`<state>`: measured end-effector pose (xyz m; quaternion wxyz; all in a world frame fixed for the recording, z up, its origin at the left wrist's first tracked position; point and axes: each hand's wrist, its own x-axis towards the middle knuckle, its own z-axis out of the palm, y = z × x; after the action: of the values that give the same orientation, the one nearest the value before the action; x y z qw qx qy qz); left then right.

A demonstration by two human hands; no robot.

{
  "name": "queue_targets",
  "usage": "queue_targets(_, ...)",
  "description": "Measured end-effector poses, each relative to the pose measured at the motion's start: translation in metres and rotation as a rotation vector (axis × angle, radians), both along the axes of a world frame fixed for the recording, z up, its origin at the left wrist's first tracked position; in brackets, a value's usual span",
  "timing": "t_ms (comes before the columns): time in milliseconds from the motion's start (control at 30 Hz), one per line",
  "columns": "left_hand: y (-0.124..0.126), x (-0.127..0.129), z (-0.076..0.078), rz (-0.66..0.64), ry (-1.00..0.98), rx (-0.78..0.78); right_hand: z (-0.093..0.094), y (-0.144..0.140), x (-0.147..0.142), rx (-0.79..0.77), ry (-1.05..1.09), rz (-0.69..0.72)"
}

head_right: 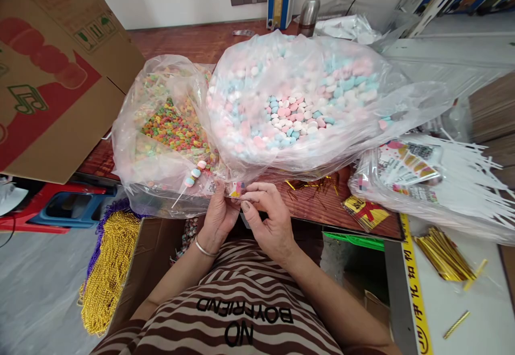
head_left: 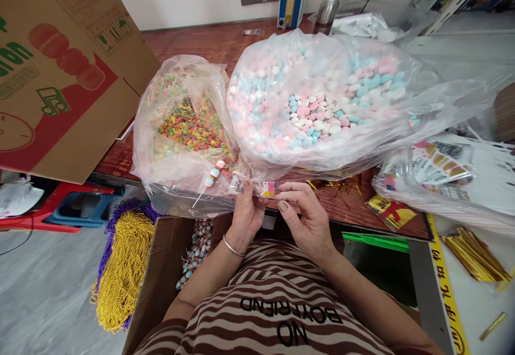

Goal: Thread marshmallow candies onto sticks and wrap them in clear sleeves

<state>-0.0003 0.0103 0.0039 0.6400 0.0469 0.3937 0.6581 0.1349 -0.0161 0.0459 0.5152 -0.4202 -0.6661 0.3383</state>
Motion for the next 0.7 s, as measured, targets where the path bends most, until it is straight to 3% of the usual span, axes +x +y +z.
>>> queue_targets(200, -0.003, 0.002, 0.002, 0.080, 0.114, 0.104, -0.002, 0.000, -0.001, -0.043, -0.052, -0.030)
queue_targets(333, -0.004, 0.006, 0.006, 0.120, 0.241, 0.160, -0.005, 0.003, -0.004, -0.103, -0.030, 0.073)
queue_targets(433, -0.006, 0.004, 0.012, 0.071, 0.238, 0.180, -0.007, 0.006, -0.004, -0.101, 0.000, 0.073)
queue_targets(567, -0.007, -0.001, 0.016, -0.106, 0.186, 0.186, -0.009, 0.008, -0.001, -0.042, -0.032, 0.018)
queue_targets(700, -0.008, -0.005, 0.012, -0.067, 0.170, 0.095, -0.010, 0.007, -0.001, -0.020, -0.036, 0.012)
